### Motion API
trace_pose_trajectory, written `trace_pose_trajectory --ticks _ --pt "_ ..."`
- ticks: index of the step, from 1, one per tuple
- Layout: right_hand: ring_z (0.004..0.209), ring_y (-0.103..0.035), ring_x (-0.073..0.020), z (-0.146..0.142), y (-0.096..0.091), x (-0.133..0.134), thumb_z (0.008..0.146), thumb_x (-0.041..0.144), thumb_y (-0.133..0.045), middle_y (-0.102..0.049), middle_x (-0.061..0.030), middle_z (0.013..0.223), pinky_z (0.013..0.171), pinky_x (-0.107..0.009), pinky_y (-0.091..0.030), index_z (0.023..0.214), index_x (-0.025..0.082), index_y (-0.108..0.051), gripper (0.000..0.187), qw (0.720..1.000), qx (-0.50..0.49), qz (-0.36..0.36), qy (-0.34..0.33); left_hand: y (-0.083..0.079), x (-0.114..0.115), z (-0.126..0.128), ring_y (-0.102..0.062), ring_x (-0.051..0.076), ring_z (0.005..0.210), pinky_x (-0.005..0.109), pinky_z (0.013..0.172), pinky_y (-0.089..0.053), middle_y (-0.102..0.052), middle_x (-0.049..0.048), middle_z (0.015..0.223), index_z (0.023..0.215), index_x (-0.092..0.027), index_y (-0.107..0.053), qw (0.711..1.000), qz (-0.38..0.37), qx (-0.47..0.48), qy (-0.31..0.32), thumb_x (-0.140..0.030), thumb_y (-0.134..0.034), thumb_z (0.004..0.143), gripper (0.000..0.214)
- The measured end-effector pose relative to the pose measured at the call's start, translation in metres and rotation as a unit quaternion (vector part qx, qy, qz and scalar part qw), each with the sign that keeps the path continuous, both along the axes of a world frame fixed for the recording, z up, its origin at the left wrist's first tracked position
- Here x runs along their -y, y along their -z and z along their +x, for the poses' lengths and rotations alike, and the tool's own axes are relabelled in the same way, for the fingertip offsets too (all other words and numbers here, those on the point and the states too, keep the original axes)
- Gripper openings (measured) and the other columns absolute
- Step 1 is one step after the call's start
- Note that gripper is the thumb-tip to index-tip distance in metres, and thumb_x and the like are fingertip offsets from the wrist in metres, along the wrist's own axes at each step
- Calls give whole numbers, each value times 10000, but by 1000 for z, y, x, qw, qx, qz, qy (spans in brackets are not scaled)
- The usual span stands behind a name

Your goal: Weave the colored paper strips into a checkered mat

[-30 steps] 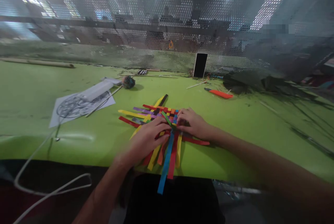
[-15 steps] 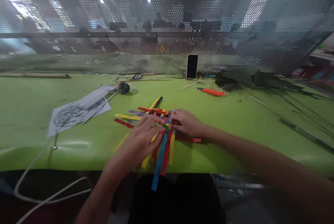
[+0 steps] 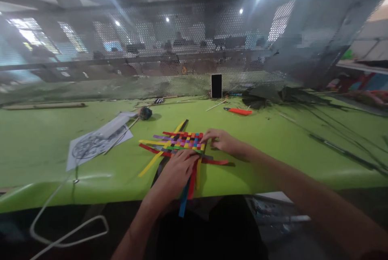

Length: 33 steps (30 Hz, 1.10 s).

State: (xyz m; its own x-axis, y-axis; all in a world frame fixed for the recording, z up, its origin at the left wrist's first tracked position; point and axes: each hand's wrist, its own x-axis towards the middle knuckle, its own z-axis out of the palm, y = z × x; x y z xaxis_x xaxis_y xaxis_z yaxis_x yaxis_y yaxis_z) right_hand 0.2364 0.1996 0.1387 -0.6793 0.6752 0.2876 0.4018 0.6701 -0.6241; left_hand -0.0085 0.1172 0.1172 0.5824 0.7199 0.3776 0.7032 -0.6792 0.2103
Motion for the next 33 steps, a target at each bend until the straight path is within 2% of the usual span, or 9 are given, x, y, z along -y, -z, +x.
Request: trace_pose_trajectory --ticks 2,4,10,15,20,24,27,31,33 --pt "1072 -627 -183 10 2 9 868 -60 -471 -685 -90 1176 978 -336 -482 1207 192 -742 502 999 32 34 -15 0 0 0 -528 219 1278 411 1146 -433 -617 78 1362 1326 -179 -622 1000 13 -5 20 -121 -338 1045 404" --pt "1135 -604 -198 14 6 17 853 -74 -474 -681 -92 1238 1027 -361 -461 1253 224 -731 562 993 81 89 -17 0 0 0 -522 230 1282 412 1130 -447 -612 86 1377 1338 -160 -608 999 21 -17 39 -110 -335 1035 411" --pt "1151 -587 -226 7 4 23 916 23 -538 -679 -95 1255 1021 -400 -464 1256 264 -732 460 967 169 186 -41 4 1 0 -506 241 1315 459 1138 -425 -608 73 1406 1391 -182 -566 1000 6 -23 10 -113 -342 1034 427" --pt "1122 -583 -247 3 -14 19 812 24 -641 -664 -114 1255 976 -383 -470 1228 217 -747 471 949 247 182 -75 5 4 1 -434 229 1412 450 1167 -375 -591 47 1444 1381 -205 -564 999 9 -34 -6 -122 -375 1037 401" --pt "959 -609 -195 -8 -32 12 813 -30 -537 -710 -83 1123 835 -296 -469 1060 233 -817 456 942 307 128 -41 2 5 1 -467 224 1385 428 1153 -362 -594 56 1442 1341 -201 -593 998 16 -52 9 -122 -358 1043 388" --pt "922 -638 -187 -18 -43 14 820 -15 -515 -741 -69 1067 741 -251 -460 1053 240 -822 462 928 359 87 -37 3 1 0 -431 216 1425 403 1141 -358 -584 52 1453 1376 -221 -580 998 21 -58 15 -99 -357 1029 430" --pt "966 -655 -208 -18 -39 19 802 -16 -530 -735 -88 1116 790 -278 -493 1041 225 -822 448 934 345 94 -18 5 -2 0 -503 223 1354 386 1093 -397 -595 76 1434 1408 -208 -567 997 22 -71 13 -95 -369 1013 456" --pt "1230 -589 -233 -6 -17 19 783 -72 -430 -664 -124 1338 1052 -400 -453 1121 172 -787 548 957 213 191 48 5 -2 1 -537 239 1315 397 1068 -414 -603 92 1424 1381 -182 -585 997 28 -73 16 -109 -380 1006 433" --pt "1221 -604 -235 0 -6 15 773 -66 -437 -687 -141 1313 1068 -424 -457 1180 139 -753 555 957 196 207 55 5 -2 1 -532 239 1323 406 1078 -405 -601 84 1435 1367 -183 -590 997 28 -69 17 -112 -377 1008 424"
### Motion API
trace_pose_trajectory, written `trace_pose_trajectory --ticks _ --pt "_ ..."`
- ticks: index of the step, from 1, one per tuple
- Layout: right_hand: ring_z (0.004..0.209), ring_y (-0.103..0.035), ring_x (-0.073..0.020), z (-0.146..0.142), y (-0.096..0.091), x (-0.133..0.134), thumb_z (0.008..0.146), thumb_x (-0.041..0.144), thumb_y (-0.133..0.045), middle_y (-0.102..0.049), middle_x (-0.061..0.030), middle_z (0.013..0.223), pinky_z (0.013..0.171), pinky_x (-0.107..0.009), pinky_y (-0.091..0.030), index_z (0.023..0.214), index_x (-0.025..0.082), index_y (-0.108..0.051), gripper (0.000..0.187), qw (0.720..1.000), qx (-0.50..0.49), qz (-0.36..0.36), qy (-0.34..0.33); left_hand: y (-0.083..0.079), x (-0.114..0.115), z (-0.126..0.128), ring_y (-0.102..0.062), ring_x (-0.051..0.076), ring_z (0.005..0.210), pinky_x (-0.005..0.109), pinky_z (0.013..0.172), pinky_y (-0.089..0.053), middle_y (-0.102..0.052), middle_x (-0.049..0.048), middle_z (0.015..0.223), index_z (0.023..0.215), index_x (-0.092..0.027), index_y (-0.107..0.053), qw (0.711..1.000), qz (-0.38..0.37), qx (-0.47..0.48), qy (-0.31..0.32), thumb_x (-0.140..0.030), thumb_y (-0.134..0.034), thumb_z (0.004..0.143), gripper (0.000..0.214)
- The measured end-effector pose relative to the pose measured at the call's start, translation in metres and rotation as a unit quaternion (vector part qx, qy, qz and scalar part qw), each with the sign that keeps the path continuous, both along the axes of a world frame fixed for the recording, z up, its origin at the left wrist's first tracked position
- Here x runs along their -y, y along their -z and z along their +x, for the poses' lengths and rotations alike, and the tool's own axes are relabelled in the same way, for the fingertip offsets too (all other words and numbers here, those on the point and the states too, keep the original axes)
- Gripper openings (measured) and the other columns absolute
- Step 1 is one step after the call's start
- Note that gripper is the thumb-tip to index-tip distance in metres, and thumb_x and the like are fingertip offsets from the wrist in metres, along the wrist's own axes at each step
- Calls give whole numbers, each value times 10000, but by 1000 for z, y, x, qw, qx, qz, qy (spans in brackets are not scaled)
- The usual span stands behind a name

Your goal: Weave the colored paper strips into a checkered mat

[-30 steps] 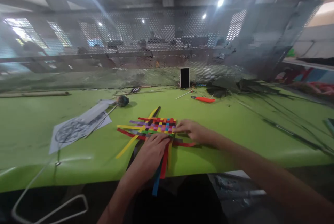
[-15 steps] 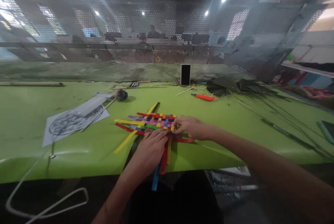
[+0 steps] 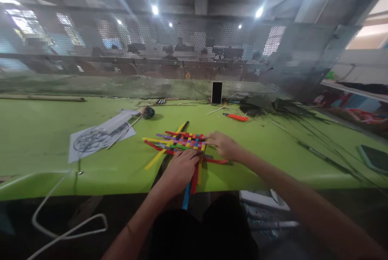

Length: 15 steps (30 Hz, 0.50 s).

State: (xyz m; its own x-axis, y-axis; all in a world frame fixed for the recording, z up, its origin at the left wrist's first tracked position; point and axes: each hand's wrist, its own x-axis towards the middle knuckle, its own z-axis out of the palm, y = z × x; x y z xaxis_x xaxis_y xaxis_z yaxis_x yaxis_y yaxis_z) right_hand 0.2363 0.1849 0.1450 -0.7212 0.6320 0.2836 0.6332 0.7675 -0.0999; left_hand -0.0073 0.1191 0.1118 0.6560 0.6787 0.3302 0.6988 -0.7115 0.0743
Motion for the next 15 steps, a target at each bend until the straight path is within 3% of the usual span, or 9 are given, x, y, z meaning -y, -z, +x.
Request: trace_pose_trajectory --ticks 5,9,15 --pt "1114 -641 -240 -2 5 -9 788 -27 -480 -739 -143 1175 992 -417 -495 1158 143 -736 481 999 43 -13 -11 -1 0 1 -531 224 1327 405 1093 -397 -610 59 1426 1348 -207 -595 1000 -19 19 -10 -129 -381 1020 399" --pt "999 -634 -238 -19 -7 -12 771 -23 -486 -733 -160 1061 913 -357 -501 1113 101 -717 431 998 52 -36 19 -4 1 1 -538 228 1306 425 1106 -391 -621 56 1398 1352 -198 -587 999 -37 17 -8 -157 -377 1039 379" --pt "910 -671 -212 -25 -27 -25 740 -52 -474 -779 -116 1000 839 -283 -476 965 134 -764 411 990 86 -106 35 -8 3 2 -545 251 1287 440 1095 -392 -612 80 1406 1316 -183 -615 999 -40 11 -22 -137 -381 1030 373"
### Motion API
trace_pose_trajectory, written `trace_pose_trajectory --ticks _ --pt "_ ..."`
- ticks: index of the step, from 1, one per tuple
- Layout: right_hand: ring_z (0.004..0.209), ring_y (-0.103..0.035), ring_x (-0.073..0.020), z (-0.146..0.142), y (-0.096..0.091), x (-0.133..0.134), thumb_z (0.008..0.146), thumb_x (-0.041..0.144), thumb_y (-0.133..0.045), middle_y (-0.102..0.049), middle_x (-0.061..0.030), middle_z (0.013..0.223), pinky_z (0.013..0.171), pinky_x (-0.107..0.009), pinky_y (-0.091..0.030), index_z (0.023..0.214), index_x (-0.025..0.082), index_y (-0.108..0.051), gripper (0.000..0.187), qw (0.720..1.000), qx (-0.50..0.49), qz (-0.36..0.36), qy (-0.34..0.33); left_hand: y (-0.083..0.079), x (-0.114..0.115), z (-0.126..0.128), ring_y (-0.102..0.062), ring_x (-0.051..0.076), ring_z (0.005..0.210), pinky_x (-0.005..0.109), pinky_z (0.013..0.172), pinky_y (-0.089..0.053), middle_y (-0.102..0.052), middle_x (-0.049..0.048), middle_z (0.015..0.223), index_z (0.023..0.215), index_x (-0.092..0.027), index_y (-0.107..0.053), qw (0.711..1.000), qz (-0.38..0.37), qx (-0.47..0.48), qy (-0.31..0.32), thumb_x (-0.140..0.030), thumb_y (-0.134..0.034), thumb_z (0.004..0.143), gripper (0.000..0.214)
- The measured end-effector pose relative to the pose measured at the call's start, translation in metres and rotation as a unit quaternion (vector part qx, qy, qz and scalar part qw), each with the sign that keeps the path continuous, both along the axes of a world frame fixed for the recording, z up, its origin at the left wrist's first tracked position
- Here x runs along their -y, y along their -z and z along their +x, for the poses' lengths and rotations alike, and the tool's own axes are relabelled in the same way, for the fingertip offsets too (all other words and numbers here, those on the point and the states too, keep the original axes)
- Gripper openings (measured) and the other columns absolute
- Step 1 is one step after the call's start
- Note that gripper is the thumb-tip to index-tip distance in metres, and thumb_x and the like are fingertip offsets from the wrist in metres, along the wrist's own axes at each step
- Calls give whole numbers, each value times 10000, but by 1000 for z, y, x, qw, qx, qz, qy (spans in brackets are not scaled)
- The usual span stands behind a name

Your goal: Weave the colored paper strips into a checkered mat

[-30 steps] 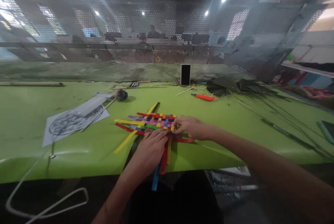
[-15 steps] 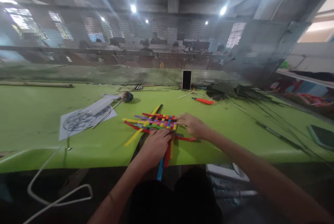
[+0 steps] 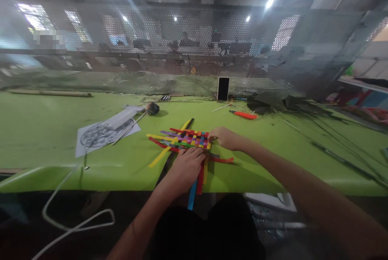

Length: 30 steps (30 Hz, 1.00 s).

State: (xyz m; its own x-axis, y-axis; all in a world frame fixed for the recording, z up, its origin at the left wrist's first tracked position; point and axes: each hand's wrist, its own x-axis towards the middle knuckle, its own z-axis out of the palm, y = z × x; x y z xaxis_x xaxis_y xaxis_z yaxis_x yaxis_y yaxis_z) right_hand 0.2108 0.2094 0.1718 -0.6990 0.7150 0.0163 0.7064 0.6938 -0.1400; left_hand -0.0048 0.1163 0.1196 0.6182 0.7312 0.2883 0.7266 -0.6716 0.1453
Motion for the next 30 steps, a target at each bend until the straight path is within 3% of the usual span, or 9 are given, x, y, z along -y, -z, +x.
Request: trace_pose_trajectory --ticks 5,11,16,19,22,25,30 --pt "827 -686 -187 -3 -20 -1 851 38 -527 -796 -71 963 744 -252 -455 982 174 -776 312 999 31 -22 -3 2 -1 1 -555 242 1273 426 1036 -422 -608 84 1416 1337 -204 -606 1000 8 6 3 -71 -385 991 432" --pt "799 -670 -214 -25 -33 12 941 123 -529 -781 -121 945 708 -289 -427 1039 151 -754 247 1000 19 0 10 1 -3 2 -492 254 1368 454 1081 -395 -578 74 1471 1385 -218 -577 1000 -23 -16 -2 -71 -438 947 483" --pt "812 -657 -189 -13 -5 49 900 95 -563 -765 -74 928 730 -293 -459 905 174 -752 205 992 -125 -11 31 -3 0 3 -507 263 1343 481 1109 -389 -584 74 1462 1369 -199 -583 999 -30 10 6 -67 -448 936 473" --pt "864 -660 -204 -6 22 75 891 56 -525 -762 -80 968 807 -337 -499 962 185 -742 262 984 -156 47 66 -2 2 2 -528 250 1318 475 1104 -406 -589 81 1449 1366 -202 -571 999 -30 39 3 -36 -427 928 490" --pt "917 -634 -233 -9 38 94 893 30 -475 -739 -110 982 846 -366 -499 1079 160 -715 330 982 -124 128 57 -1 3 0 -525 244 1329 474 1105 -417 -591 80 1445 1371 -216 -559 998 -29 55 3 -34 -420 932 495" --pt "862 -591 -255 -15 41 103 844 19 -474 -707 -128 931 809 -394 -480 1120 126 -686 364 980 -49 188 38 -1 3 -2 -520 233 1341 464 1123 -410 -594 73 1444 1389 -235 -549 998 -25 66 6 -66 -410 967 475" --pt "841 -554 -273 -16 38 102 825 26 -476 -678 -131 870 811 -421 -439 1085 119 -672 339 981 -12 193 31 1 2 -2 -517 226 1349 443 1141 -396 -581 63 1467 1384 -225 -559 999 -8 49 7 -115 -419 1000 423"
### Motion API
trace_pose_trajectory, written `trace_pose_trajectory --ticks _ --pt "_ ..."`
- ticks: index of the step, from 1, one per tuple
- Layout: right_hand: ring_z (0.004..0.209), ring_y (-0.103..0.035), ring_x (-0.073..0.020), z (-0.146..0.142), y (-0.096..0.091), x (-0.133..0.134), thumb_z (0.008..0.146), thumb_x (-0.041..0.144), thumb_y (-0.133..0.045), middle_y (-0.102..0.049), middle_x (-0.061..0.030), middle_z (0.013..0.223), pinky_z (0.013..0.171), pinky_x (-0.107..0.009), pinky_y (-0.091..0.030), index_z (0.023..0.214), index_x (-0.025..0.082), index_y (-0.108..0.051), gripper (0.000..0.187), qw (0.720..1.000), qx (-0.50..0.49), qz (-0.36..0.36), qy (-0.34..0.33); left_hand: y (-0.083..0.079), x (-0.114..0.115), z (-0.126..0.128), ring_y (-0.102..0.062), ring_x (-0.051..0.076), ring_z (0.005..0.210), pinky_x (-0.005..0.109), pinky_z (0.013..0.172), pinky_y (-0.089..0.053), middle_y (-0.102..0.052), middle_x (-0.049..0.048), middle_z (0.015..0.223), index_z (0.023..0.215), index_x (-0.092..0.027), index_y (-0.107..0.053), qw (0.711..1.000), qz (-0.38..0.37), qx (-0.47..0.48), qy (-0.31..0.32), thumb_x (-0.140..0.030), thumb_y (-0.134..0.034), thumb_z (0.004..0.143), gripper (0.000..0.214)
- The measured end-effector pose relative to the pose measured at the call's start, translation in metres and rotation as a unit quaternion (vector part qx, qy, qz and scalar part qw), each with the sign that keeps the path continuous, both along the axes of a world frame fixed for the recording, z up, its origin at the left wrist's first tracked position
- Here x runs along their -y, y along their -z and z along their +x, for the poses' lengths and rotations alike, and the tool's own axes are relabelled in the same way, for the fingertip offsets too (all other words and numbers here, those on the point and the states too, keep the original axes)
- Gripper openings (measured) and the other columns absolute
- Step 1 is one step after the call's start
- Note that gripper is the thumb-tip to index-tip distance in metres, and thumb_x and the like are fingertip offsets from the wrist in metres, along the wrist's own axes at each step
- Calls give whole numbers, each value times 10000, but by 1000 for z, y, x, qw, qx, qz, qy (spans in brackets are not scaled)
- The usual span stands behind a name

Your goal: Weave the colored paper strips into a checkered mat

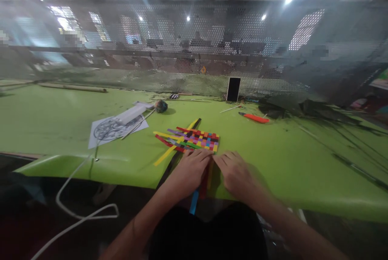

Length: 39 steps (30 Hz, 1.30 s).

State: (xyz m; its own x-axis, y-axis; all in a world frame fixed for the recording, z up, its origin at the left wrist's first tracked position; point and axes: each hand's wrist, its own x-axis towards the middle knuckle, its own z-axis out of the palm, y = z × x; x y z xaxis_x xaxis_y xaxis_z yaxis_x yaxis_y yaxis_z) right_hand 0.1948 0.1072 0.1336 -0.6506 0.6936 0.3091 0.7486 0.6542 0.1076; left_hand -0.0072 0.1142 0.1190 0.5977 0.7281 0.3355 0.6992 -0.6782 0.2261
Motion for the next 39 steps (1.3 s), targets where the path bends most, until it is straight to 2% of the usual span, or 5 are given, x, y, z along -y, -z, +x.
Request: trace_pose_trajectory --ticks 9,16,24,32,39 --pt "928 -584 -268 9 6 3 825 -16 -458 -709 -123 965 859 -420 -452 1096 147 -673 383 999 -22 -43 25 3 0 0 -505 215 1359 431 1161 -371 -576 53 1476 1385 -201 -555 1000 17 -18 -2 -112 -408 1015 408" --pt "1072 -621 -225 13 -7 6 876 5 -424 -696 -97 1197 908 -358 -487 1306 208 -609 511 980 -158 -91 75 -2 2 3 -532 230 1316 443 1159 -380 -623 67 1394 1289 -189 -609 1000 13 -19 -11 -90 -411 987 375" --pt "959 -602 -257 5 -5 -2 843 -5 -437 -723 -122 1014 857 -411 -464 1236 159 -643 473 997 -9 -47 63 -2 1 1 -548 211 1303 431 1139 -409 -617 51 1411 1325 -207 -589 1000 22 9 -7 -84 -430 982 398" --pt "937 -607 -259 -18 -17 -16 838 70 -482 -731 -143 994 851 -365 -446 1041 107 -693 295 997 7 -46 55 -6 20 7 -603 280 1227 429 1053 -492 -672 126 1269 1184 -142 -657 995 65 -66 -34 -35 -481 945 316" --pt "916 -660 -231 -29 -35 -43 917 91 -490 -751 -155 1014 824 -319 -454 1045 99 -731 273 988 -18 -140 63 2 20 9 -629 272 1165 428 1029 -515 -701 89 1203 1161 -153 -672 996 64 10 -55 -32 -512 923 311"
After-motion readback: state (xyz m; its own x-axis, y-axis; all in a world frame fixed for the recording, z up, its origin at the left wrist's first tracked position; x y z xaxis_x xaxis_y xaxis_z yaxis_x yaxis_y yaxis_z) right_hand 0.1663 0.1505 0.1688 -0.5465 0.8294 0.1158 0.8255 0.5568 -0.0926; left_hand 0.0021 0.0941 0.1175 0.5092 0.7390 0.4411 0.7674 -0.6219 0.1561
